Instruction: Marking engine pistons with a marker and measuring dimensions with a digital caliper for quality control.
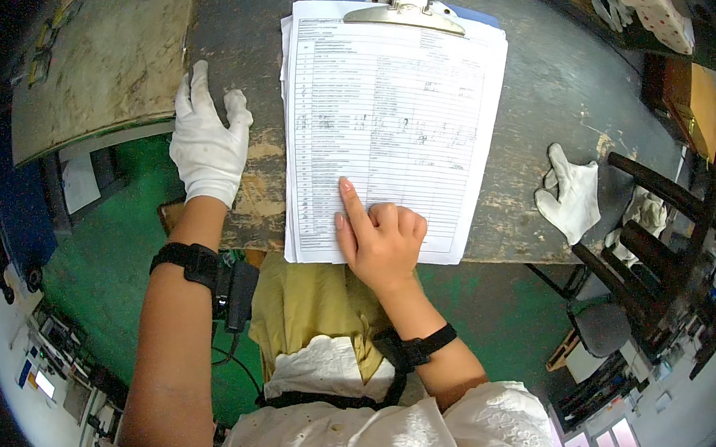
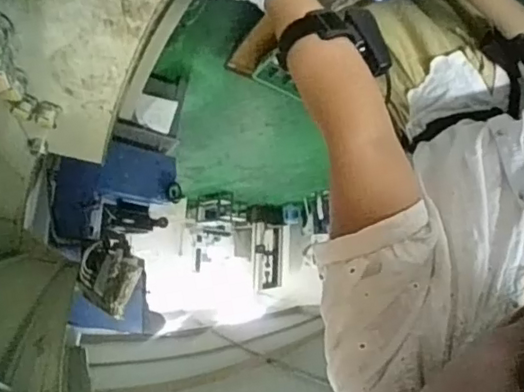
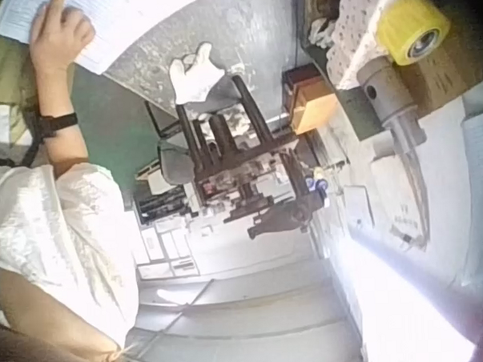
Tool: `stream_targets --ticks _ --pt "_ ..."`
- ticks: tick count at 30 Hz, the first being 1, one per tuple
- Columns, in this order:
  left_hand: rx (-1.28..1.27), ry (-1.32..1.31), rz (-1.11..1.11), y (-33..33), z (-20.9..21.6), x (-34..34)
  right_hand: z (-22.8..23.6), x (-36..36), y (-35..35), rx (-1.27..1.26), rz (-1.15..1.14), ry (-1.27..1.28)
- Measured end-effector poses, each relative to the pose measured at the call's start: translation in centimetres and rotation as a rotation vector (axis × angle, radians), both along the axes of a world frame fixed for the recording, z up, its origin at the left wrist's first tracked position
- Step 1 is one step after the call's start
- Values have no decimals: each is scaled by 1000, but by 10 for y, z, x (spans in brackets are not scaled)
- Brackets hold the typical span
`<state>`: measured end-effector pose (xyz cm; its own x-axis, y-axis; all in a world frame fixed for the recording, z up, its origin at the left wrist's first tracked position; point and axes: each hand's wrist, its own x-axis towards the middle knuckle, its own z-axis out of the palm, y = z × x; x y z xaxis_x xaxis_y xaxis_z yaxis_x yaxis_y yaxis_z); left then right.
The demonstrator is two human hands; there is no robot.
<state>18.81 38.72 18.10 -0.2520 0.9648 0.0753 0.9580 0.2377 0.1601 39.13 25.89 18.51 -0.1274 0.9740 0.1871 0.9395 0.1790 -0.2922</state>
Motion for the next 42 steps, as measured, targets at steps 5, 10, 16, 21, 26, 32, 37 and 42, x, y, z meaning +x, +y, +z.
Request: stream_targets --ticks 5,10,16,21,26,32,37,42 --pt "-5 -26 8 1 1 0 3 0 1 -18 3 27" --pt "-49 -50 27 2 6 3 10 5 8 -107 44 76" --pt "-12 -11 3 2 0 -2 5 27 28 -38 22 66" --pt "-18 -58 3 2 2 2 0 30 28 0 -21 41" --pt "30 -11 -24 2 0 -4 1 28 28 -2 -21 64" --pt "8 2 -23 1 0 -5 -1 30 27 -12 -19 82" --pt "-26 -45 -5 2 4 -1 1 28 29 -21 -58 81" --pt "-64 -46 18 2 6 -1 2 28 30 -30 -42 58"
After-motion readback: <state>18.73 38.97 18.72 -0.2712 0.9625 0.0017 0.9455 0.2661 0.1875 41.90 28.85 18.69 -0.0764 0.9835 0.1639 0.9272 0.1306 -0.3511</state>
